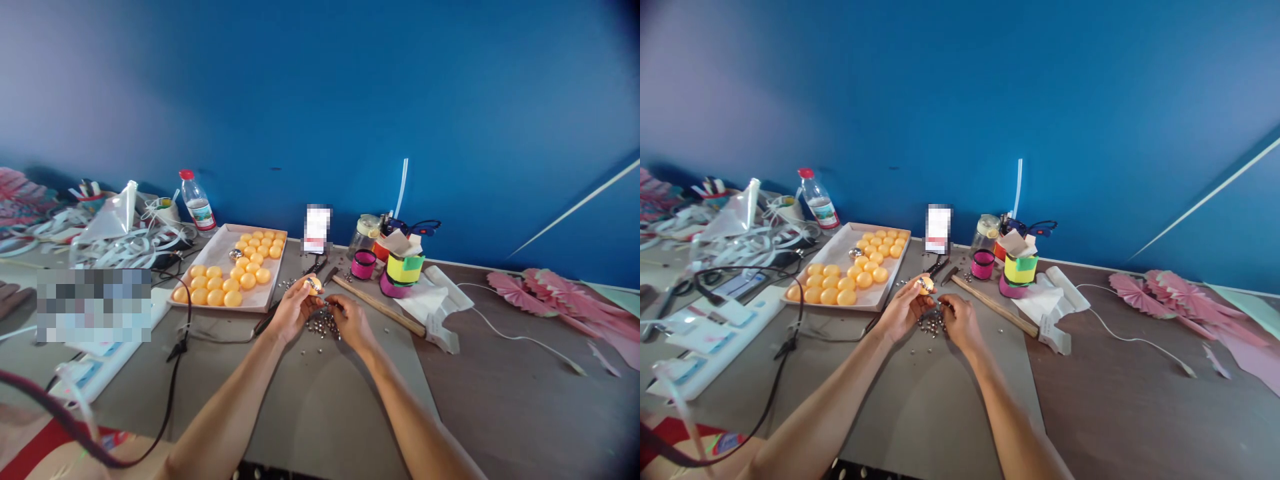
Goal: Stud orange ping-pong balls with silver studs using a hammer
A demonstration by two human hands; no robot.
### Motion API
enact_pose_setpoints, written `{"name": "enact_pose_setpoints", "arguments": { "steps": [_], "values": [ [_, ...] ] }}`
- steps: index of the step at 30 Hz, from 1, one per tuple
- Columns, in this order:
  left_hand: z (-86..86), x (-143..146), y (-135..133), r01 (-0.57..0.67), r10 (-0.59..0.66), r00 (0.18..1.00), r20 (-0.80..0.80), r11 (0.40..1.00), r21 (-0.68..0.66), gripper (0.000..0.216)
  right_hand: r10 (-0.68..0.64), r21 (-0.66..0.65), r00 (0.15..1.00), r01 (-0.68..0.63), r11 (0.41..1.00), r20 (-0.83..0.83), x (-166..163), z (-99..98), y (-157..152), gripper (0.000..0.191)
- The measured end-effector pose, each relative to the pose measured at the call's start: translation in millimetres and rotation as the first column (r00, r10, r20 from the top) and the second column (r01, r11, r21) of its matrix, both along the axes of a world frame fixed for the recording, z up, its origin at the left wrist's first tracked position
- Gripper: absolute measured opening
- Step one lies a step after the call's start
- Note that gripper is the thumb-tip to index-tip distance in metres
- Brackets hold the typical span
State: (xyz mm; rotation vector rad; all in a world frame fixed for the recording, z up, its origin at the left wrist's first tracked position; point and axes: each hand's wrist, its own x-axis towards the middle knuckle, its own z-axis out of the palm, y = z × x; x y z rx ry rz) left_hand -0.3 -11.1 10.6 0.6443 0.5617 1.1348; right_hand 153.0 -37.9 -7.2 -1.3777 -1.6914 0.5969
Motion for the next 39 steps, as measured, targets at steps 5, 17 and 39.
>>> {"name": "enact_pose_setpoints", "arguments": {
  "steps": [5, 17, 39],
  "values": [
    [1.7, -1.4, -0.8, 0.047, -0.046, 0.998, 0.034, 0.999, -0.016, 0.047, -0.015, -0.045, 0.996, 0.011, 0.999, -0.087, -1.5, 1.8, -0.2, 0.019],
    [-3.9, 1.0, 0.9, 0.048, -0.049, 0.999, -0.021, 0.998, -0.034, 0.045, -0.050, -0.139, 0.928, -0.001, 0.990, -0.368, -3.2, -0.5, 1.8, 0.013],
    [-2.7, 5.2, -1.6, 0.014, -0.012, 0.995, -0.103, 1.000, 0.021, 0.036, -0.039, -0.197, 0.743, -0.125, 0.972, -0.668, -6.2, 2.5, -0.6, 0.020]
  ]
}}
